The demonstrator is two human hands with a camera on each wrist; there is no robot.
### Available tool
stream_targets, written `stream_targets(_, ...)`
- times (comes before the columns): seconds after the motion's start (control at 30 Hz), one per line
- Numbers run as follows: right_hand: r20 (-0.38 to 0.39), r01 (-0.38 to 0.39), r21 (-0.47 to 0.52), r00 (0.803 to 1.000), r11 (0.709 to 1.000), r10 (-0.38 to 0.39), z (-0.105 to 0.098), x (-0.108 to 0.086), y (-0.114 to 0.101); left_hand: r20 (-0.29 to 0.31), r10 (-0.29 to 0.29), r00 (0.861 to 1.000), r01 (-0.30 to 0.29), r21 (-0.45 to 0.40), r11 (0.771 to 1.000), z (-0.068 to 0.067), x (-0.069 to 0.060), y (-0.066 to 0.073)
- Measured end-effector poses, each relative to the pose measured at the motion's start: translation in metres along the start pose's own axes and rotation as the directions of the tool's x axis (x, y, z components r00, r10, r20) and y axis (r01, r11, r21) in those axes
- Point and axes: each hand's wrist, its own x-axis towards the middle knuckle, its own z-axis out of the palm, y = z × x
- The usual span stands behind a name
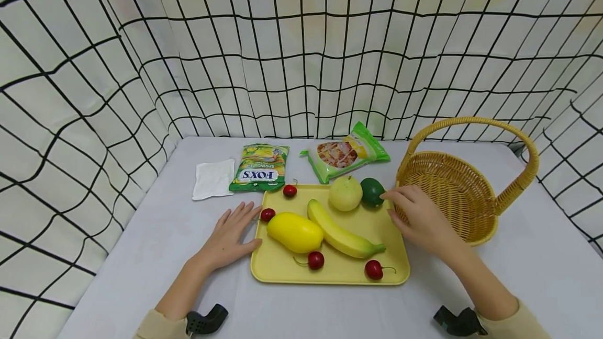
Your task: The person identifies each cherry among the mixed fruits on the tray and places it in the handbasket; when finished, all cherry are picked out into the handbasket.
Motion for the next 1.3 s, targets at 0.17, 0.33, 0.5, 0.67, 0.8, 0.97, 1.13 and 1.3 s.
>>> stream_targets(0.17,-0.009,0.101,0.033,0.995,0.994,-0.101,0.009,0.001,-0.012,0.0,0.003,1.0,-0.003,0.002,1.0,-0.001,0.0,0.0)
stream_targets(0.33,-0.001,0.195,0.081,0.981,0.977,-0.196,0.021,0.002,-0.023,-0.004,0.006,1.0,-0.006,-0.001,1.0,-0.001,0.0,0.0)
stream_targets(0.5,0.013,0.248,0.106,0.968,0.963,-0.251,0.034,0.003,-0.034,0.008,-0.001,1.0,0.001,-0.008,1.0,-0.001,-0.001,-0.001)
stream_targets(0.67,0.02,0.306,0.112,0.951,0.946,-0.31,0.043,0.005,-0.044,0.01,0.002,1.0,-0.001,-0.007,1.0,-0.001,0.0,-0.001)
stream_targets(0.8,0.048,0.309,0.131,0.947,0.942,-0.317,0.047,0.005,-0.054,0.01,-0.001,1.0,0.001,-0.005,1.0,-0.001,0.0,-0.001)
stream_targets(0.97,0.091,0.295,0.151,0.946,0.943,-0.311,0.051,0.004,-0.065,0.011,-0.003,1.0,0.003,-0.004,1.0,-0.001,0.0,-0.001)
stream_targets(1.13,0.092,0.341,0.137,0.93,0.93,-0.355,0.058,0.004,-0.071,0.012,0.0,1.0,0.0,-0.001,1.0,-0.001,0.0,-0.001)
stream_targets(1.3,0.089,0.364,0.151,0.921,0.919,-0.38,0.064,0.003,-0.075,0.013,0.0,1.0,0.0,-0.004,1.0,-0.001,0.0,-0.001)
